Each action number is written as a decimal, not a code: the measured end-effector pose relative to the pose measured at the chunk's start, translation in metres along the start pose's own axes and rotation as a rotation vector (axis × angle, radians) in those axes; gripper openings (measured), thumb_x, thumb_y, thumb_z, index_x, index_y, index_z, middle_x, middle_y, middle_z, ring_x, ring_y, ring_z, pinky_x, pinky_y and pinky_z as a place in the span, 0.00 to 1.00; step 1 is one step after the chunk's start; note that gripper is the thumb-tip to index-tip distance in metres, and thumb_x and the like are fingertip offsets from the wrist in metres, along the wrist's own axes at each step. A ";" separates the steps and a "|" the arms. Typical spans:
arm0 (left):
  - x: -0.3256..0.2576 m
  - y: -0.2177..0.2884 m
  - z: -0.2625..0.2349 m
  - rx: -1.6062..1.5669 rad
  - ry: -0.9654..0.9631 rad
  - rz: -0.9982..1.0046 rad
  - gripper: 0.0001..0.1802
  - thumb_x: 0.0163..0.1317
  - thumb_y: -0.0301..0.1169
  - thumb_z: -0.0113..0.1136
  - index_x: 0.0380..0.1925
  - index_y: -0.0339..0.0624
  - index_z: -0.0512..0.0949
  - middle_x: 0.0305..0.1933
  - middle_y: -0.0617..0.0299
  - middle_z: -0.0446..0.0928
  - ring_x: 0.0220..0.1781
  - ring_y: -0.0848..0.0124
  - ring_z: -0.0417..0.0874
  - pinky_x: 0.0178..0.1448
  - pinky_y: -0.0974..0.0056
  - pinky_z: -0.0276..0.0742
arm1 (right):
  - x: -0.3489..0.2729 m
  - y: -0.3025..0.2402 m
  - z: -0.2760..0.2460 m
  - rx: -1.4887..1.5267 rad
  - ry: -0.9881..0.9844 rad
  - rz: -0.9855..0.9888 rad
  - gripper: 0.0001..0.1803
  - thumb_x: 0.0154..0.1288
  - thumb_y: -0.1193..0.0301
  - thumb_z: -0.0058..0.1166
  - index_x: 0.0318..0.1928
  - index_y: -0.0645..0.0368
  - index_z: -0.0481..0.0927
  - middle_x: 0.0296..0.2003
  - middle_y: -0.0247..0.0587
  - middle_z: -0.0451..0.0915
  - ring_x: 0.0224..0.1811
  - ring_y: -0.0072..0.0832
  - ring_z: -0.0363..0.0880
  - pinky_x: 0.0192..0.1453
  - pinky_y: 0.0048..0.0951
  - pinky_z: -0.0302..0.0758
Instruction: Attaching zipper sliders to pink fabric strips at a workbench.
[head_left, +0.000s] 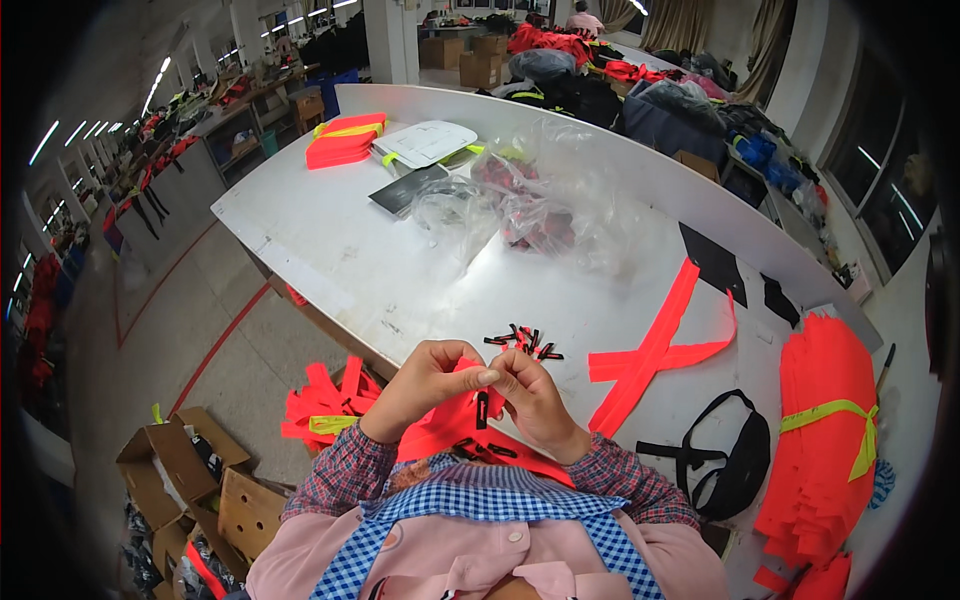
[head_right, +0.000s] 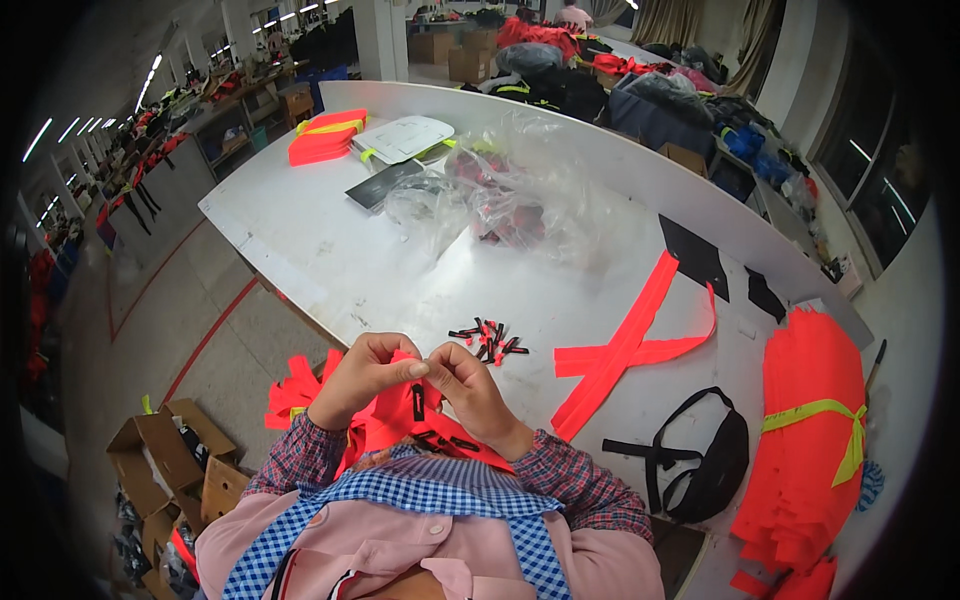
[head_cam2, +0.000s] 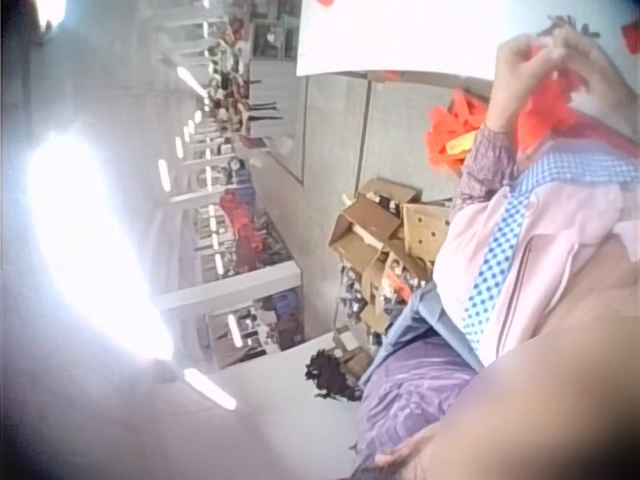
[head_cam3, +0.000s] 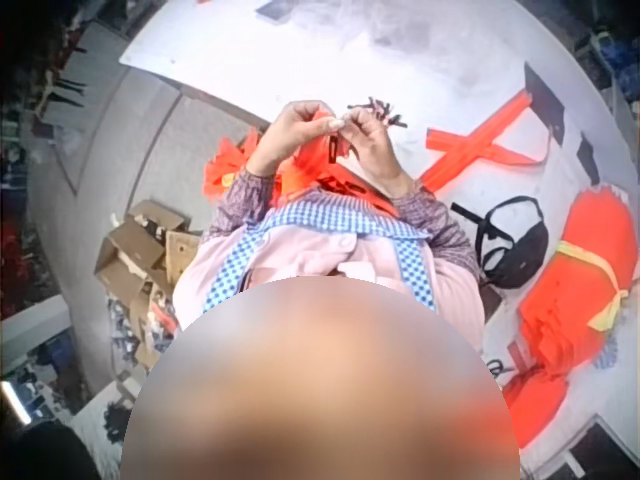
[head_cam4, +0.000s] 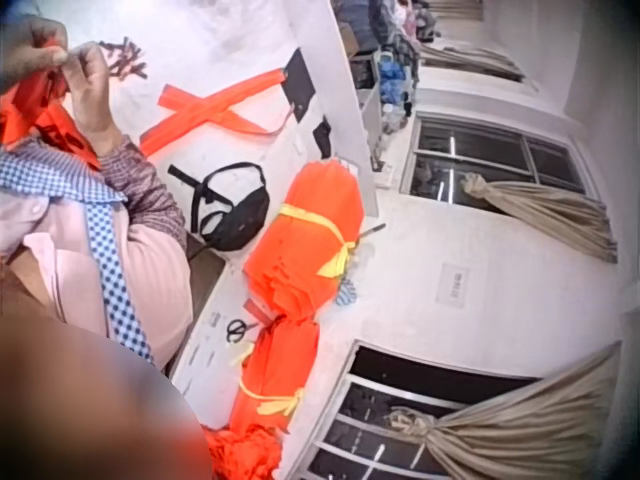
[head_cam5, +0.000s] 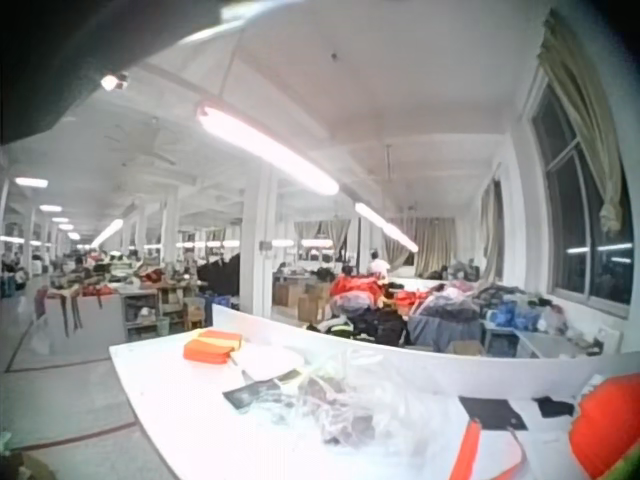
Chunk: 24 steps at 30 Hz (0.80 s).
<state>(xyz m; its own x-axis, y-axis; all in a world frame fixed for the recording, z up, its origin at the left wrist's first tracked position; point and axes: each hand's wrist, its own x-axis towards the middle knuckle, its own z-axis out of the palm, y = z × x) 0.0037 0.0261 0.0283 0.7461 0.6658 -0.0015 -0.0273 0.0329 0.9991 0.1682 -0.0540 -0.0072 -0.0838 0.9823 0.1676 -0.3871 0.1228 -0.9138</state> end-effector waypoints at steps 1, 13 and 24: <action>0.002 -0.001 0.000 -0.040 -0.022 0.000 0.10 0.60 0.33 0.66 0.29 0.38 0.79 0.28 0.73 0.77 0.33 0.84 0.74 0.39 0.75 0.70 | -0.001 0.001 0.000 0.055 0.007 0.008 0.11 0.73 0.64 0.50 0.38 0.58 0.71 0.28 0.24 0.69 0.29 0.08 0.63 0.31 0.12 0.62; -0.015 -0.053 0.007 0.007 -0.330 -0.205 0.14 0.59 0.29 0.67 0.43 0.34 0.81 0.38 0.68 0.82 0.40 0.83 0.78 0.47 0.72 0.75 | 0.037 -0.058 -0.069 0.128 0.836 -0.409 0.14 0.74 0.60 0.45 0.36 0.56 0.75 0.31 0.32 0.77 0.33 0.21 0.76 0.39 0.26 0.76; -0.067 -0.051 -0.139 0.560 -0.249 -0.396 0.14 0.54 0.34 0.71 0.34 0.34 0.82 0.27 0.70 0.79 0.32 0.82 0.75 0.38 0.71 0.73 | 0.005 -0.110 -0.170 0.097 1.064 -0.688 0.23 0.72 0.53 0.47 0.50 0.63 0.75 0.48 0.38 0.79 0.49 0.30 0.78 0.56 0.34 0.75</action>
<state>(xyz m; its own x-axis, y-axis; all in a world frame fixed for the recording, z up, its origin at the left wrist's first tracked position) -0.1376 0.0833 -0.0280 0.7607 0.4913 -0.4242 0.5707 -0.1947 0.7978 0.3667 -0.0390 0.0311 0.9191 0.3530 0.1751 -0.1260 0.6842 -0.7183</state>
